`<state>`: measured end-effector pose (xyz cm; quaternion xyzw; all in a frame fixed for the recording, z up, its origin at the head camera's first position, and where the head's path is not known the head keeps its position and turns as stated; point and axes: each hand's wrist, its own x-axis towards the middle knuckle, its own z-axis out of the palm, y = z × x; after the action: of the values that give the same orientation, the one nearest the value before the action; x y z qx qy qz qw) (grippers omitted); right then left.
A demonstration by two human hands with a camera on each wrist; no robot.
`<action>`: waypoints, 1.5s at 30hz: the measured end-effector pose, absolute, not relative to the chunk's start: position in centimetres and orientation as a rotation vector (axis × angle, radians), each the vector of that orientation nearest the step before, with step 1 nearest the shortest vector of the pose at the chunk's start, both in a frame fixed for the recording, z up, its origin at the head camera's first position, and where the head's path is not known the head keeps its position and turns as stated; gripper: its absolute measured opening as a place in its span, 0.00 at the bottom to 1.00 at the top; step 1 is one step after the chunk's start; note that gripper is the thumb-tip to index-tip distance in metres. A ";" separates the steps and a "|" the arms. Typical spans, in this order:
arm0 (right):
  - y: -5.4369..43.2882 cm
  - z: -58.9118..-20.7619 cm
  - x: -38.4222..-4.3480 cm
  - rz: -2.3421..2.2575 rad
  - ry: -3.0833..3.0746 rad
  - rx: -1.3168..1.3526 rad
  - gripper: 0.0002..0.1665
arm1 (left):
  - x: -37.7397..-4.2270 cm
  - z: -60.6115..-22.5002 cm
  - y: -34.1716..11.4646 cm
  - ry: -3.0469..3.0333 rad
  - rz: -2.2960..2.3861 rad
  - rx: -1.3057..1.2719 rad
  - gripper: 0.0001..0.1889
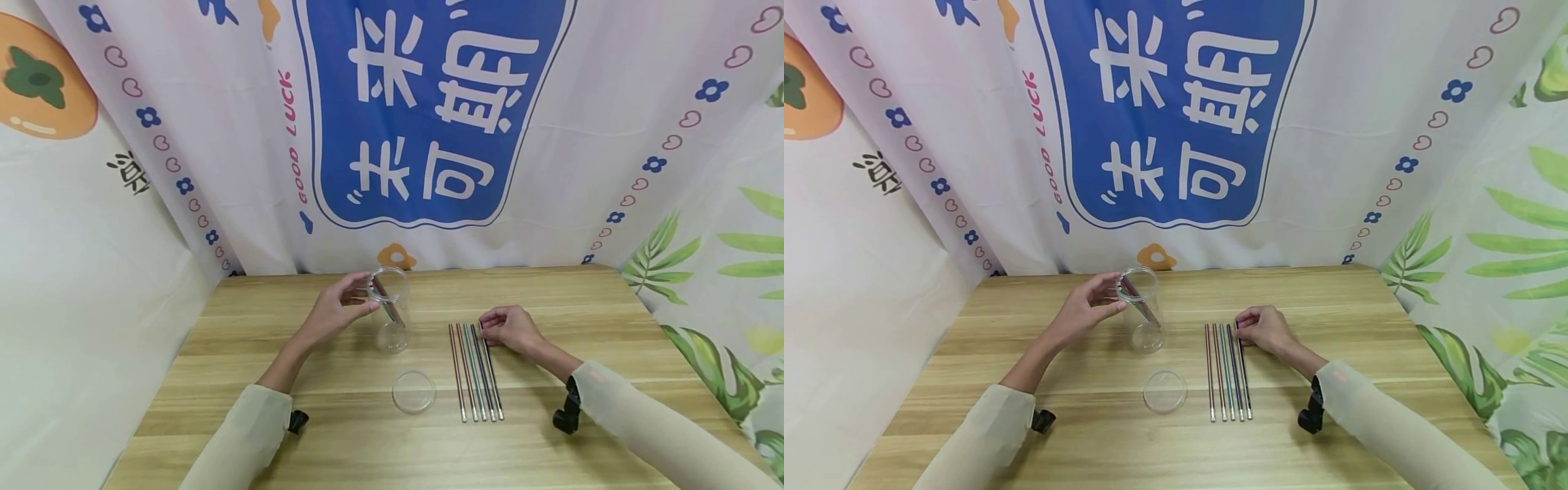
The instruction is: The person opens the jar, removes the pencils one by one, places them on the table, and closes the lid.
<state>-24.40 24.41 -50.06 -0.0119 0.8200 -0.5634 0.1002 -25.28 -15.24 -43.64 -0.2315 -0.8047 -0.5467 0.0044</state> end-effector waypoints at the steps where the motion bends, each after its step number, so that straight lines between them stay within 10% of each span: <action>1: 24.4 -50.1 -24.4 -1.652 2.435 -0.041 0.19 | -25.3 -43.6 -15.2 -2.521 -1.711 -0.723 0.32; 45: 24.2 -49.5 -24.1 -1.556 2.544 -0.123 0.15 | -25.2 -43.5 -15.1 -2.517 -1.713 -0.733 0.32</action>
<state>-24.11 24.24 -49.50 -0.0410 0.8497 -0.5198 0.0783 -25.25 -15.14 -43.54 -0.2342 -0.8037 -0.5469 0.0051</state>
